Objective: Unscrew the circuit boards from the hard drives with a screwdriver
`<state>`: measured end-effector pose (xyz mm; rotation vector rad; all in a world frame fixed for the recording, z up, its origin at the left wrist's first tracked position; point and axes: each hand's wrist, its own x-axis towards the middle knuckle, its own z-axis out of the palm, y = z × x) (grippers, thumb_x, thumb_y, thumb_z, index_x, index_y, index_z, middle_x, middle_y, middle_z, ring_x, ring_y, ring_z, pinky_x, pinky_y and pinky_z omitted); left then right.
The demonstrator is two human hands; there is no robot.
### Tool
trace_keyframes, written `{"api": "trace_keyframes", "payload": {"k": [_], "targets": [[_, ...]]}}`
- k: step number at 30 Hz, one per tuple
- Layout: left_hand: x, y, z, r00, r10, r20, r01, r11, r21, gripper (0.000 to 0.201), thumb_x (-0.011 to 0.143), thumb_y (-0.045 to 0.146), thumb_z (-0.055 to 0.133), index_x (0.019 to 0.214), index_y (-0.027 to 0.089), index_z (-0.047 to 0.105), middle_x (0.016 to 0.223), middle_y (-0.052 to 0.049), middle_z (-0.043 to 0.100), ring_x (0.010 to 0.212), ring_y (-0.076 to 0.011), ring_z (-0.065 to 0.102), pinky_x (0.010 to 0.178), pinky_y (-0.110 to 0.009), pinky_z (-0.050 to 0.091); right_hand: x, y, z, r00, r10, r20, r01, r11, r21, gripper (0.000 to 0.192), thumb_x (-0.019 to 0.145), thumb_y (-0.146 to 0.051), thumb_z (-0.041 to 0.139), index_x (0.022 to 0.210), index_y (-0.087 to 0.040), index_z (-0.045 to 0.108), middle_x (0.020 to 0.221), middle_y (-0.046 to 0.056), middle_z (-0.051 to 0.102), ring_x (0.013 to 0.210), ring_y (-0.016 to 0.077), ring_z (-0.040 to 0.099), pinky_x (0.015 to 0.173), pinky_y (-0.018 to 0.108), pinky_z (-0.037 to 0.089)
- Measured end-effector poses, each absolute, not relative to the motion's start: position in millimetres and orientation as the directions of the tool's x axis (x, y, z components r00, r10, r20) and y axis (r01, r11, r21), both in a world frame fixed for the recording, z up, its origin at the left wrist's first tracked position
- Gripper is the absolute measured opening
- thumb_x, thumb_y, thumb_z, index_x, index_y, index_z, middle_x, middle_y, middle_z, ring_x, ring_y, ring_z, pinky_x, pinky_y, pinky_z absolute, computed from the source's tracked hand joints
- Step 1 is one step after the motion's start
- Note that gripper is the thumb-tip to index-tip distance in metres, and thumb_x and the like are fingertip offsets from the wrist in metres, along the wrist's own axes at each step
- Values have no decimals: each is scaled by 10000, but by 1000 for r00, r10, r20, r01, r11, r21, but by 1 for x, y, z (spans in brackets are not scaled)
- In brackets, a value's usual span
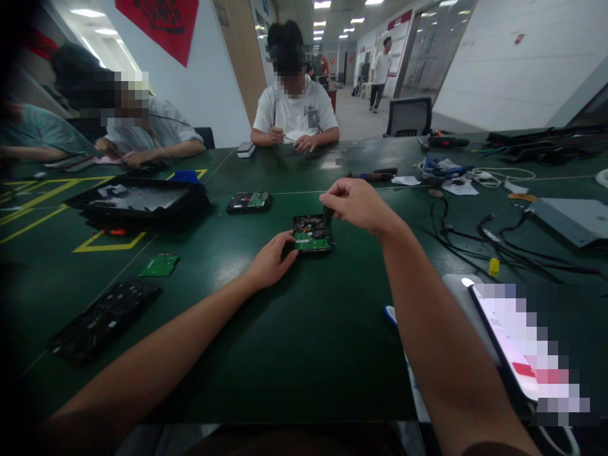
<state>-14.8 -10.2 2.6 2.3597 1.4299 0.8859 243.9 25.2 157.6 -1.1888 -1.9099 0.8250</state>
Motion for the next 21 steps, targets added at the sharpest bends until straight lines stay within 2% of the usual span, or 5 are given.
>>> {"api": "trace_keyframes", "payload": {"k": [6,11,17,21], "targets": [[-15,-8,0,340,866,365,722,-490,489,291,1017,302,587,1292,227,532,1514,-149,575,1394,-301,593,1168,-508,500,242,27,154,-388,881,270,401,425,-811,334,943,-540,738,930,-207,755,767,49,703,621,147,614,539,296,497],[-14,-9,1,332,867,371,727,-486,485,288,1019,303,586,1290,218,536,1514,-154,580,1390,-297,598,1177,-496,495,245,32,151,-410,875,257,353,412,-840,333,976,-511,709,1059,-195,768,738,44,686,652,163,630,596,315,529],[-14,-11,4,333,866,373,731,-487,478,285,1022,292,585,1293,217,537,1519,-153,576,1394,-300,593,1179,-500,496,247,32,152,-306,903,302,416,413,-810,286,898,-479,792,886,-200,733,720,36,678,629,146,588,542,291,476],[-15,-10,2,338,860,383,728,-496,472,290,1018,290,591,1294,217,536,1516,-149,577,1390,-299,595,1179,-501,495,246,29,154,-308,912,271,426,387,-818,233,899,-417,792,900,-199,709,774,41,714,580,124,577,483,274,427]]}}
